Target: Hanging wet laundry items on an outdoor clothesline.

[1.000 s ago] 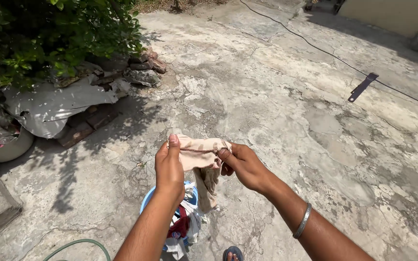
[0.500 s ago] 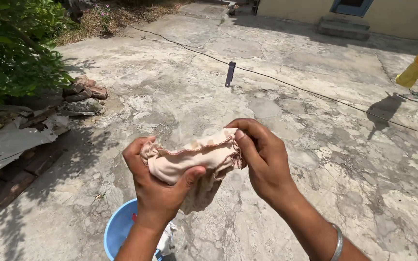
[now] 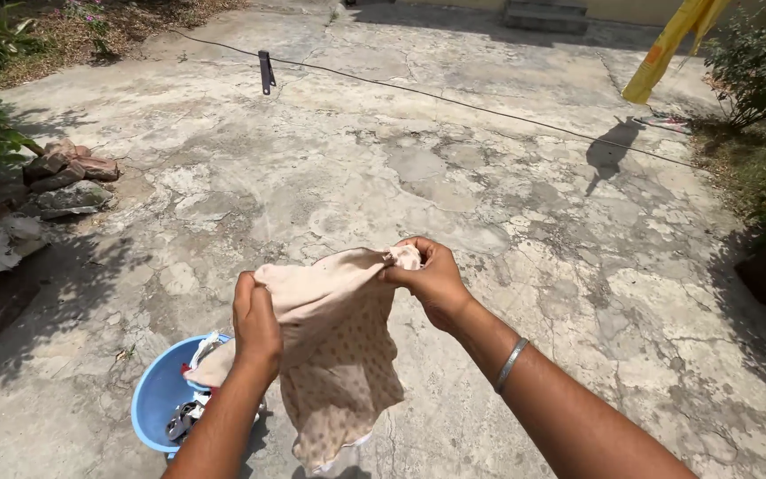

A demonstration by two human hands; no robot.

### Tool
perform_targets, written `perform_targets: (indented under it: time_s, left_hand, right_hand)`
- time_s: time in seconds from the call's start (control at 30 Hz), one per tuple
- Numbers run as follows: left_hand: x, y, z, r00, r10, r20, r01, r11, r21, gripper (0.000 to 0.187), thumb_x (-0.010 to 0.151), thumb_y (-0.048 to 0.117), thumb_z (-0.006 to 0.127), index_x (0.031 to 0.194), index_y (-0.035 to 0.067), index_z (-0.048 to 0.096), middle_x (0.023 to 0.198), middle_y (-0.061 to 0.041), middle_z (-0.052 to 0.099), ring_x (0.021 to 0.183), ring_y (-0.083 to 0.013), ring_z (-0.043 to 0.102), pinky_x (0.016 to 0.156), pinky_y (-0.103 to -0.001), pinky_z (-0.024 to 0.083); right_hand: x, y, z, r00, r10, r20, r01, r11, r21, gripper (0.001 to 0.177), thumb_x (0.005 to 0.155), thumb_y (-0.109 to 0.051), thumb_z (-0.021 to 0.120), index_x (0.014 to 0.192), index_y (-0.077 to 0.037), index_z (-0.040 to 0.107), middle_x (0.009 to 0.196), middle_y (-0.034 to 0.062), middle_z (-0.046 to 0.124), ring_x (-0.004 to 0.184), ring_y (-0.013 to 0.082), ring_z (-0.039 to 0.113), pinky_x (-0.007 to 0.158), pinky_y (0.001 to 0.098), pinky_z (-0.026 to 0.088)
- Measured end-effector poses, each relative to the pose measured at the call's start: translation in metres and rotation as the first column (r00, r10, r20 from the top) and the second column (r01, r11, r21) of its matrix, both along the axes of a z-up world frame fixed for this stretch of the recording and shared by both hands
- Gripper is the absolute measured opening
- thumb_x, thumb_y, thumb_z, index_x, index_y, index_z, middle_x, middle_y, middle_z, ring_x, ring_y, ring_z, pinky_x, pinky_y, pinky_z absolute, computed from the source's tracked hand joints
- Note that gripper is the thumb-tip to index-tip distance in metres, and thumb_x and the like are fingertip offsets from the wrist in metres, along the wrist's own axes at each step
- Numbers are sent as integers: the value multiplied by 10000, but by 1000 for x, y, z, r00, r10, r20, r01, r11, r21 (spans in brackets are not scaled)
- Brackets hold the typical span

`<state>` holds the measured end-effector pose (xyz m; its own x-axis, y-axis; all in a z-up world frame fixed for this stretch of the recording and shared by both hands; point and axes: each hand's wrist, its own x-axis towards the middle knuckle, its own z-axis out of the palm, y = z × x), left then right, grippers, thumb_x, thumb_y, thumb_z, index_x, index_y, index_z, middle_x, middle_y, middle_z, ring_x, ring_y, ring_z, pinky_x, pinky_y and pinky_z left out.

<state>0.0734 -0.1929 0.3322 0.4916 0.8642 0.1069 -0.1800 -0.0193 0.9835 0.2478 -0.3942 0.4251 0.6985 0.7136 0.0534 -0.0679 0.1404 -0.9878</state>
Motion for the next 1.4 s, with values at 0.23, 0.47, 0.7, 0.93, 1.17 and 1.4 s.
perform_targets:
  time_s: [0.23, 0.47, 0.7, 0.93, 1.17, 1.4]
  left_hand:
    - [-32, -49, 66, 538, 86, -838, 677, 549, 491, 653, 731, 276, 802, 1319, 185, 534, 1132, -138, 665, 1082, -380, 653, 898, -499, 520]
    - [-44, -11, 1, 468, -361, -807, 732, 670, 124, 310, 815, 234, 709, 1107, 131, 728, 969, -113, 793, 936, -281, 768, 847, -405, 563]
    - [-44, -20, 105, 870, -22, -493, 350, 732, 584, 241, 938, 252, 663, 959, 12, 669, 894, -162, 700, 820, -297, 665, 746, -434, 516]
    - [-53, 17, 58, 332, -94, -939, 782, 585, 217, 267, 911, 220, 625, 1165, 204, 707, 1089, -138, 711, 1075, -360, 668, 909, -469, 513]
    - [-41, 51, 113, 559, 16, -829, 702, 522, 484, 374, 950, 437, 600, 1199, 182, 712, 1030, -147, 755, 1024, -368, 700, 880, -479, 539]
    - [-85, -22, 115, 957, 80, -278, 161, 651, 742, 327, 975, 380, 593, 1080, 90, 702, 906, -168, 718, 852, -383, 696, 737, -474, 531]
  right_hand:
    - [17, -43, 31, 945, -292, -150, 305, 949, 76, 145, 865, 28, 660, 967, -65, 615, 857, 50, 681, 697, 119, 620, 677, 333, 553]
    - [2, -103, 82, 910, -412, -45, 411, 911, -21, 137, 951, 1, 590, 1071, -26, 650, 832, 70, 695, 629, 125, 661, 604, 290, 550]
    - [-17, -157, 95, 886, -423, 190, 409, 906, 111, 167, 1015, 8, 556, 1128, 3, 679, 788, 52, 603, 653, 123, 650, 643, 283, 599]
    - [7, -164, -60, 974, -45, 223, 200, 639, -743, 279, 932, -2, 529, 1181, -3, 656, 840, 141, 689, 684, 247, 746, 618, 348, 601]
    - [17, -177, 35, 913, -397, -94, 356, 888, -291, 220, 1001, -63, 512, 1160, 10, 646, 992, 143, 754, 772, 197, 748, 659, 276, 595]
    - [-58, -187, 47, 704, -658, 265, 665, 743, 76, 215, 1036, -59, 451, 1168, 13, 605, 1007, 146, 734, 799, 212, 760, 666, 277, 612]
